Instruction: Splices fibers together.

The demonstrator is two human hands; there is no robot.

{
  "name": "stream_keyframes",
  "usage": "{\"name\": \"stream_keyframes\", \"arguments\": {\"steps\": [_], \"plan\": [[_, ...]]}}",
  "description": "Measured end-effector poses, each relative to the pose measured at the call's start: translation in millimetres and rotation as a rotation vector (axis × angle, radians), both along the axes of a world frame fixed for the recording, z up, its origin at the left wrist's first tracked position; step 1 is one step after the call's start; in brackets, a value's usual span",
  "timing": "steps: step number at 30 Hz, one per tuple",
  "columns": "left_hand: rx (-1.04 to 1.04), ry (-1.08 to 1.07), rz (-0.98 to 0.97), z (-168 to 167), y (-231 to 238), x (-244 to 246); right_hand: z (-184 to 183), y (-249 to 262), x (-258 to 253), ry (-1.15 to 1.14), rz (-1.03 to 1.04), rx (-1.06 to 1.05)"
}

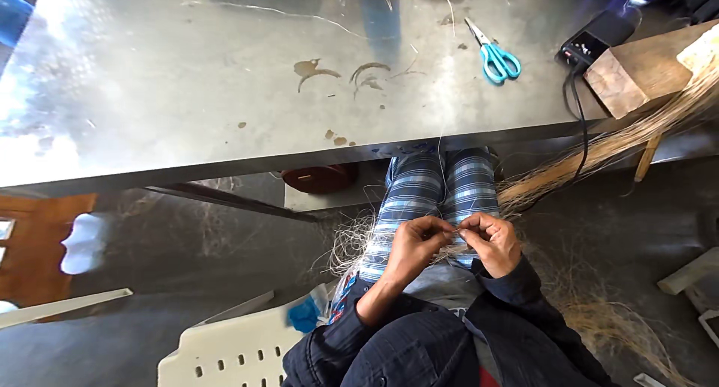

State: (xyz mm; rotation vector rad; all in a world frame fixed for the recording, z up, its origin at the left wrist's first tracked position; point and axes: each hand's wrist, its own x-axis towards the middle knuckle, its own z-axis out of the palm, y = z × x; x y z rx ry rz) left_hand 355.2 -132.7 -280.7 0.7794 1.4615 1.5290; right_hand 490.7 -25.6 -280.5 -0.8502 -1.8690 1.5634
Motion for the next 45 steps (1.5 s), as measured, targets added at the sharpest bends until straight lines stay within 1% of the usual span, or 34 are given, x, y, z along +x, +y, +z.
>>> {"name": "stream_keyframes", "arguments": {"steps": [2, 6, 11, 13, 16, 20, 23, 25, 27, 30, 34, 38, 41, 45], "plan": [[-0.004, -0.149, -0.051, -1.3, 0.4, -2.5, 0.1, -1.6, -0.6, 0.023, -0.008, -0.004], [-0.077, -0.350, -0.161, 3.8, -0.1, -9.0, -1.2, -3.5, -1.4, 0.056, 0.009, 0.029], [-0.220, -0.478, -0.248, 7.6, -1.6, -18.9, -6.6, -6.8, -2.6, 0.086, 0.049, 0.099], [-0.233, -0.467, -0.228, 10.1, -1.9, -18.3, -8.3, -7.9, -3.4, 0.102, 0.044, 0.143], [-0.239, -0.427, -0.208, 16.5, -2.9, -17.4, -7.7, -8.4, -3.5, 0.135, 0.040, 0.141], [-0.156, -0.585, -0.265, 9.4, -4.9, -19.4, -4.6, -8.3, -2.5, 0.138, 0.057, 0.061], [-0.093, -0.732, -0.199, 1.5, -5.2, -12.2, -5.8, -8.7, -3.9, 0.121, 0.040, 0.047], [-0.072, -0.771, -0.109, 0.7, -4.7, -4.9, -7.0, -10.6, -5.7, 0.099, 0.006, 0.056], [-0.060, -0.738, -0.013, 2.0, -3.2, 2.6, -7.0, -12.0, -7.5, 0.072, -0.017, 0.052], [-0.038, -0.587, 0.106, 3.4, -2.3, 10.8, -8.9, -12.0, -9.5, 0.061, -0.013, 0.028], [-0.009, -0.441, 0.208, 0.2, -1.7, 12.7, -13.6, -11.8, -9.6, 0.056, 0.047, 0.012], [-0.010, -0.340, 0.305, -4.0, -1.3, 9.2, -18.9, -11.5, -6.0, 0.082, 0.106, 0.069], [0.007, -0.288, 0.325, -6.1, -2.0, 5.6, -20.5, -10.0, -3.1, 0.134, 0.145, 0.111], [0.017, -0.170, 0.272, -7.8, -6.7, -0.8, -14.2, -7.2, 2.7, 0.165, 0.173, 0.089]]}}
